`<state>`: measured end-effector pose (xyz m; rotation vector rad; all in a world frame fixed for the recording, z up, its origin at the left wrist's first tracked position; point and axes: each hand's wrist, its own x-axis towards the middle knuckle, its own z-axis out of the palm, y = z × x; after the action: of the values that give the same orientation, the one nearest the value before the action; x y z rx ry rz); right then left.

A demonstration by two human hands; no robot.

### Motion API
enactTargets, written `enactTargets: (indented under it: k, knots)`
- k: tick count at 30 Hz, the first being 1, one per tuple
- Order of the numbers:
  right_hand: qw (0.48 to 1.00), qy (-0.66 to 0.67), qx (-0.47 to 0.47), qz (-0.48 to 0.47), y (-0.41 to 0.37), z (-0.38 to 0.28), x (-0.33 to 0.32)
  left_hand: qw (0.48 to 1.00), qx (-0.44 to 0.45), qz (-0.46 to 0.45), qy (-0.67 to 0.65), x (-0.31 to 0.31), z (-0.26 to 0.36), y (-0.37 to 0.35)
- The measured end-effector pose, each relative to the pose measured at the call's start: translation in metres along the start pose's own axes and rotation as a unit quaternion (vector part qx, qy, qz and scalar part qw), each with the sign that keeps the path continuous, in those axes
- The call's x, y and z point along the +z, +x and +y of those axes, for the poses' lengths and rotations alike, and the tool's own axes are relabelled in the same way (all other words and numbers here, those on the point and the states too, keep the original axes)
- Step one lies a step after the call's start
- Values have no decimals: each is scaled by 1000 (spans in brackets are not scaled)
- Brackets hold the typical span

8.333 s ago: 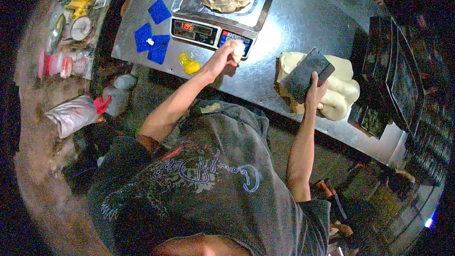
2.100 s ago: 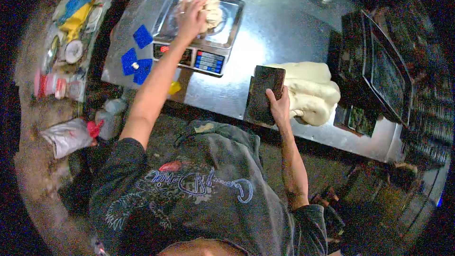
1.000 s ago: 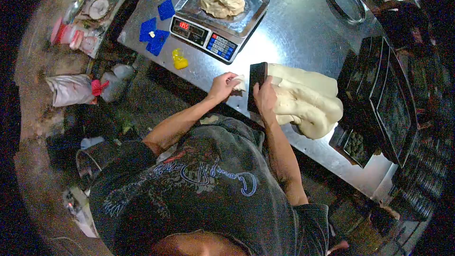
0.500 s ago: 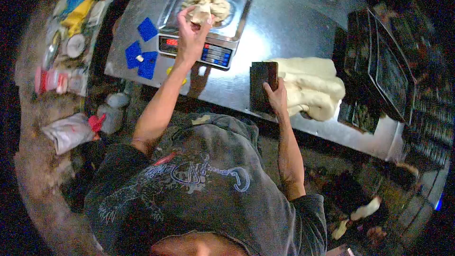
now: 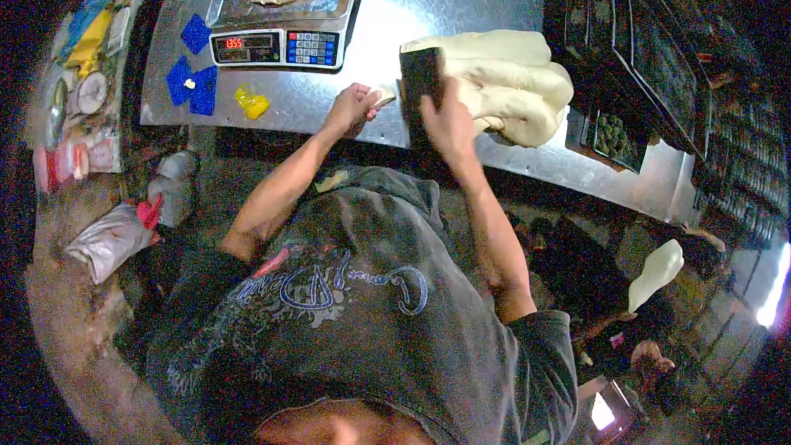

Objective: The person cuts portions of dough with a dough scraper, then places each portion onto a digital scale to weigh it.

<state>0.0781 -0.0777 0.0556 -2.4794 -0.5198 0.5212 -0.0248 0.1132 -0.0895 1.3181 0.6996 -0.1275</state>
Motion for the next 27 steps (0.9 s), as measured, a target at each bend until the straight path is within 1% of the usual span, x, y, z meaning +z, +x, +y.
enactTargets:
  k: [2, 3, 4, 6, 7, 8, 9, 10, 11, 12, 13, 14, 15, 16, 17, 18, 19, 20, 21, 22, 24, 25, 26, 27]
  knots:
    - [996, -47, -80, -14, -7, -8, 26, 1000, -4, 18, -9, 4, -5, 0]
    - [989, -73, -128, -7, -3, 6, 53, 999, -5, 37, 36, 7, 11, -13]
    - [985, -86, -147, -36, -3, 7, 65, 998, 0, 50, 49, 11, 11, -18]
    - [962, -83, -251, 61, 0, 24, 96, 994, 13, 83, 73, 13, 13, -24]
    - [967, -82, -234, 53, 10, 19, 99, 995, 10, 90, 46, 13, 3, -19]
    - [972, -81, -216, 47, 22, 15, 100, 994, 16, 95, 52, 12, -7, -17]
    - [978, -95, -184, 33, 40, 15, 99, 994, 28, 105, 18, 14, -3, -25]
    - [991, -25, -132, -25, 57, 5, 82, 993, 41, 111, -16, 15, 3, -35]
    - [990, -21, -137, -40, 71, 8, 79, 988, 62, 141, -1, 12, 19, -48]
    - [989, -17, -140, -54, 84, 10, 77, 981, 90, 173, -18, 3, 33, -54]
    - [988, 15, -125, -90, 86, 10, 66, 971, 118, 202, -36, -9, 44, -57]
    - [983, 79, -133, -95, 86, 12, 55, 961, 145, 230, -58, -22, 55, -59]
    - [975, 140, -139, -103, 81, 15, 43, 957, 163, 239, 14, -44, 69, -53]
    - [963, 200, -140, -116, 77, 20, 32, 935, 245, 249, 60, -67, 84, -42]
    - [958, 247, -102, -101, 77, 26, 24, 912, 313, 260, 59, -83, 116, -43]
    - [950, 295, -60, -85, 74, 32, 17, 886, 338, 295, 114, -103, 141, -33]
    - [951, 303, -55, -41, 67, 32, 7, 873, 321, 342, 131, -103, 186, -48]
    - [949, 311, -55, 10, 67, 27, -4, 811, 409, 375, 184, -130, 196, -15]
    - [933, 357, -30, 35, 69, 36, -4, 790, 454, 372, 177, -138, 224, -9]
    - [933, 352, -27, 65, 64, 36, -9, 739, 500, 392, 222, -147, 238, 5]
    - [950, 293, -3, 106, 59, 55, -9, 622, 586, 427, 296, -169, 261, 44]
    - [947, 294, 0, 132, 60, 74, 1, 619, 547, 424, 372, -184, 255, 71]
    - [943, 295, 4, 153, 59, 88, 8, 611, 501, 419, 447, -201, 232, 102]
    - [933, 325, 39, 150, 44, 72, 3, 595, 451, 412, 522, -210, 222, 120]
